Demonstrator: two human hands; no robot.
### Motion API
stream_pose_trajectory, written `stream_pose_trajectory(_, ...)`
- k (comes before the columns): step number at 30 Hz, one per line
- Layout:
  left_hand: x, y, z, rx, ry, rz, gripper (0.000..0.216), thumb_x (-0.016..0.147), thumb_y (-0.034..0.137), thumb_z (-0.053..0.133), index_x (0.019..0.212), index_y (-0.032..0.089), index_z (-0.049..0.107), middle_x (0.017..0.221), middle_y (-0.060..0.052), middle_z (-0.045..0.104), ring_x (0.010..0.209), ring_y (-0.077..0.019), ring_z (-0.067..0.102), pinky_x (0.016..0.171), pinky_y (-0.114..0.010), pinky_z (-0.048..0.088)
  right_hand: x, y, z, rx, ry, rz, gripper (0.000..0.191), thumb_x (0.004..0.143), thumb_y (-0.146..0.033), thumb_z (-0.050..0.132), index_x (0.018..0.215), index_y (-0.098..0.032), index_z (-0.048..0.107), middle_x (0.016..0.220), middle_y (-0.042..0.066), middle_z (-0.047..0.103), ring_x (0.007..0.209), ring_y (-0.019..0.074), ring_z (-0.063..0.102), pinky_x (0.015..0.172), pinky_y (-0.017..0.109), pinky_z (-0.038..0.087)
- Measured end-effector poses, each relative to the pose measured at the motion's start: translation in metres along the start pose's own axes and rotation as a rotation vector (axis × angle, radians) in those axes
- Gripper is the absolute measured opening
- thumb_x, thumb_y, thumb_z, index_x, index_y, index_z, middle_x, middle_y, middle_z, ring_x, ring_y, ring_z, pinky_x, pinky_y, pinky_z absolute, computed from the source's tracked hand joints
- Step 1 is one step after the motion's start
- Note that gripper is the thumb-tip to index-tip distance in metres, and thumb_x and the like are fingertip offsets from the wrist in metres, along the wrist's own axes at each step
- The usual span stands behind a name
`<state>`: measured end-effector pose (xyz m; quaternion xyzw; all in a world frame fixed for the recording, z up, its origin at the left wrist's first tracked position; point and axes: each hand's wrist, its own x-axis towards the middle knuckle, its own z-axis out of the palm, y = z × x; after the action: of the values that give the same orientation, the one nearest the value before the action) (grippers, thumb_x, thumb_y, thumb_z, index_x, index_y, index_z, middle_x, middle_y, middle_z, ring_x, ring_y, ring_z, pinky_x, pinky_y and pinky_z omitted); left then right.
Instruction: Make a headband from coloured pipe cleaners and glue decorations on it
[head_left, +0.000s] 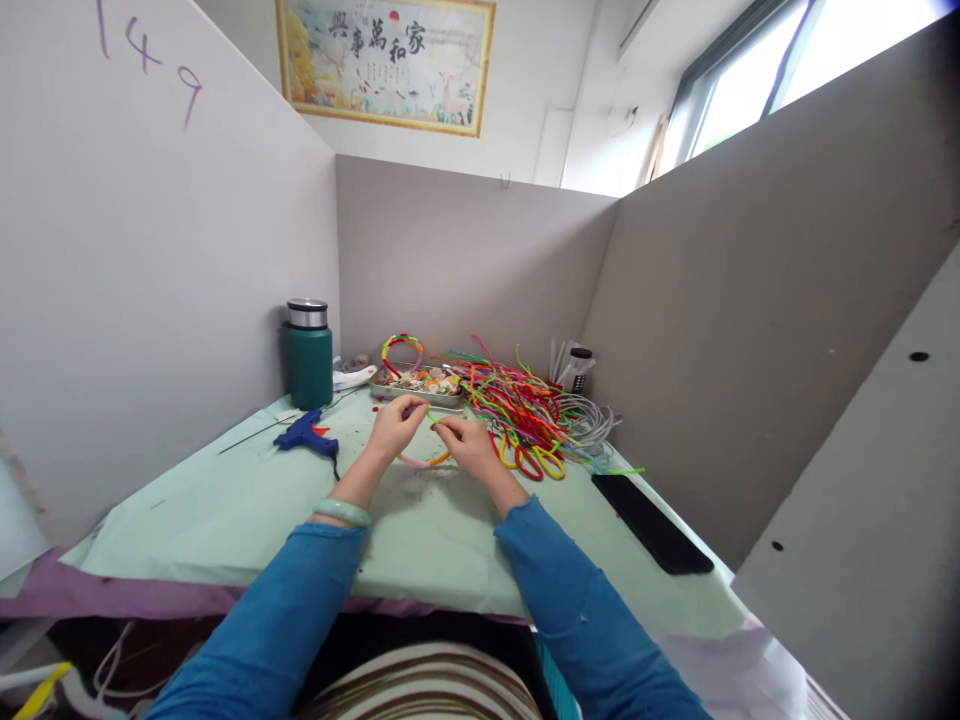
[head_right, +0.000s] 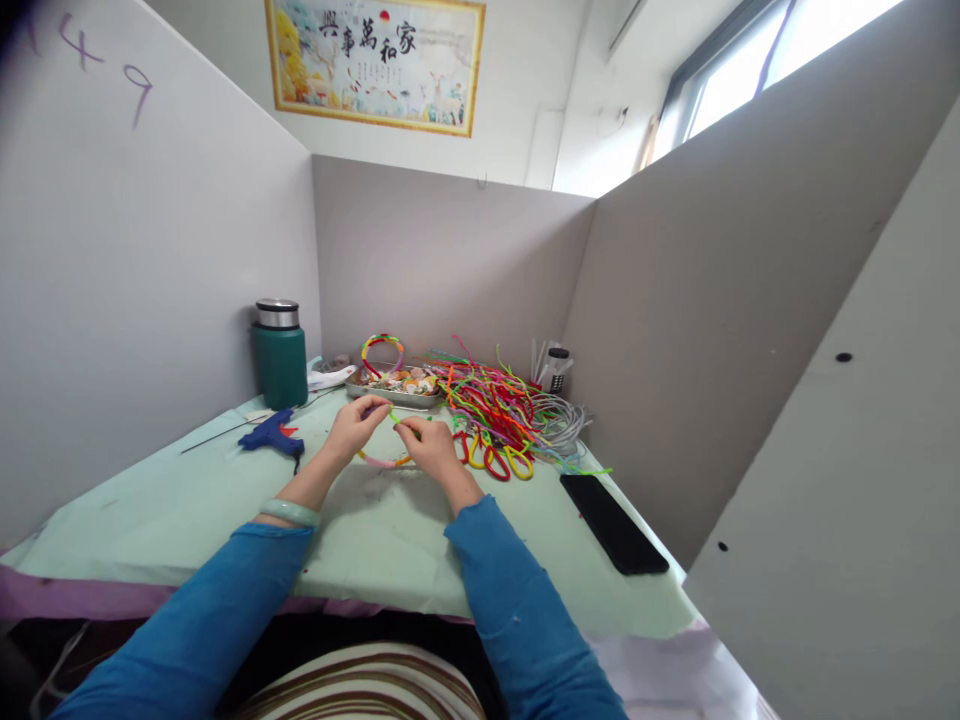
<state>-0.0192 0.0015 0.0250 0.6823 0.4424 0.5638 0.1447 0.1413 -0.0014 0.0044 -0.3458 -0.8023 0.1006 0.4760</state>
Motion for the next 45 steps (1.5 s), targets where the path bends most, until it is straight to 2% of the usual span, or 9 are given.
stream_pose_trajectory(13, 0.001, -0.005, 0.004, 0.065, 0.002, 0.01, 0.023, 0.073, 0.028, 0.05, 0.084, 0.014, 0.065, 0.078, -0.005, 0.065, 0.069, -0.0142, 0.057, 0.064, -0.024, 0.044, -0.001, 0.001, 0.001, -0.016, 0.029, -0.016, 0.025, 0.084, -0.03, 0.046, 0.083, -0.02, 0.068, 0.07, 0.0, 0.065, 0.063, 0.0129, 0.054, 0.059, 0.022, 0.037)
stream_pose_trajectory(23, -0.001, -0.003, 0.003, 0.138, -0.002, 0.03, 0.02, 0.072, 0.025, 0.049, 0.082, 0.015, 0.063, 0.073, -0.003, 0.063, 0.066, -0.0133, 0.054, 0.061, -0.023, 0.042, -0.001, -0.003, -0.003, -0.07, 0.082, -0.027, 0.027, 0.085, -0.032, 0.045, 0.086, -0.02, 0.069, 0.073, 0.002, 0.066, 0.064, 0.0133, 0.055, 0.062, 0.022, 0.038)
stream_pose_trajectory(28, -0.001, -0.002, 0.002, 0.096, -0.012, 0.055, 0.02, 0.075, 0.031, 0.05, 0.078, 0.015, 0.062, 0.072, -0.002, 0.063, 0.066, -0.0135, 0.054, 0.061, -0.024, 0.042, -0.003, -0.004, -0.002, -0.158, 0.005, -0.034, 0.027, 0.086, -0.033, 0.045, 0.081, -0.022, 0.069, 0.066, 0.0, 0.065, 0.059, 0.0126, 0.052, 0.06, 0.022, 0.035)
stream_pose_trajectory(33, 0.0, -0.004, 0.003, 0.091, 0.003, 0.043, 0.021, 0.074, 0.034, 0.053, 0.075, 0.016, 0.062, 0.071, -0.002, 0.063, 0.066, -0.0138, 0.056, 0.061, -0.023, 0.042, -0.004, -0.004, -0.001, -0.209, -0.016, -0.051, 0.027, 0.086, -0.034, 0.044, 0.081, -0.023, 0.068, 0.064, 0.001, 0.063, 0.059, 0.0129, 0.052, 0.059, 0.022, 0.034)
stream_pose_trajectory(41, -0.002, -0.003, 0.002, 0.162, -0.01, 0.113, 0.019, 0.077, 0.031, 0.05, 0.077, 0.016, 0.062, 0.074, -0.004, 0.063, 0.068, -0.0141, 0.056, 0.062, -0.023, 0.042, -0.001, -0.004, -0.007, -0.119, 0.149, -0.108, 0.025, 0.086, -0.031, 0.044, 0.092, -0.02, 0.066, 0.088, 0.005, 0.067, 0.079, 0.0162, 0.058, 0.074, 0.025, 0.039)
stream_pose_trajectory(45, -0.003, -0.002, 0.002, 0.177, -0.071, 0.184, 0.017, 0.077, 0.029, 0.051, 0.076, 0.016, 0.061, 0.072, -0.003, 0.062, 0.067, -0.0135, 0.054, 0.06, -0.023, 0.042, 0.0, -0.007, -0.012, -0.112, 0.206, -0.093, 0.025, 0.088, -0.031, 0.043, 0.089, -0.02, 0.066, 0.086, 0.006, 0.065, 0.082, 0.0165, 0.057, 0.076, 0.026, 0.04)
